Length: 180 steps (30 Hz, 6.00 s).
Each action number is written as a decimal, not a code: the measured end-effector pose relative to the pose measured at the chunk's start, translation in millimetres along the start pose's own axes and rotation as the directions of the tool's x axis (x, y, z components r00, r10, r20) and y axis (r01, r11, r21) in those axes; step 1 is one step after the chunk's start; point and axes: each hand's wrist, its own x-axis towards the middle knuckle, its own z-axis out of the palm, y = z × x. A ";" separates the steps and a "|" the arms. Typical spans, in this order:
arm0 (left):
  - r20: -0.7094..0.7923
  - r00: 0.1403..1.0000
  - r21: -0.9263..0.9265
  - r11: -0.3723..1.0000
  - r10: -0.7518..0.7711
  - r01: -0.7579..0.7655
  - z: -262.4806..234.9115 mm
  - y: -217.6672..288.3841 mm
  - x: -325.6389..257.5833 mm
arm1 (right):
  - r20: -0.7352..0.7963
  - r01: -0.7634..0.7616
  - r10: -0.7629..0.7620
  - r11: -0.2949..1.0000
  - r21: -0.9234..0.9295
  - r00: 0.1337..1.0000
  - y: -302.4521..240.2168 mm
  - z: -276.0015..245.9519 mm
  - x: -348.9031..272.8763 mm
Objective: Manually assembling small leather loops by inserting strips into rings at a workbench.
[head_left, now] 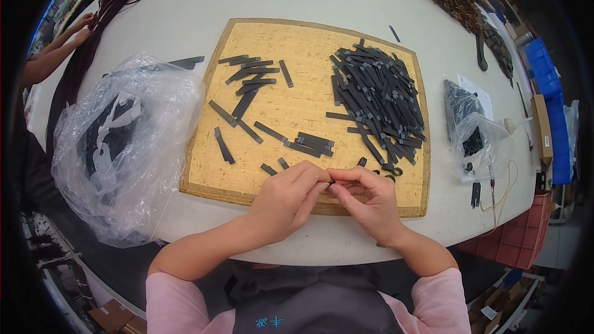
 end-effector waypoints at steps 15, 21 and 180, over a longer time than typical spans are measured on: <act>-0.073 0.997 -0.107 0.994 -0.002 -0.006 -5.0 3.6 1.2 | -0.098 0.256 -0.285 0.938 -0.234 0.954 -1.6 -0.2 -1.1; -0.032 0.999 -0.078 0.997 -0.001 -0.002 -9.2 5.9 2.9 | -0.042 0.441 -0.513 0.774 -0.455 0.857 1.9 -2.4 1.5; -0.114 0.974 -0.032 0.979 0.197 -0.202 2.9 2.6 -3.6 | 0.328 -0.404 0.262 0.755 0.516 0.908 -12.3 -20.9 9.5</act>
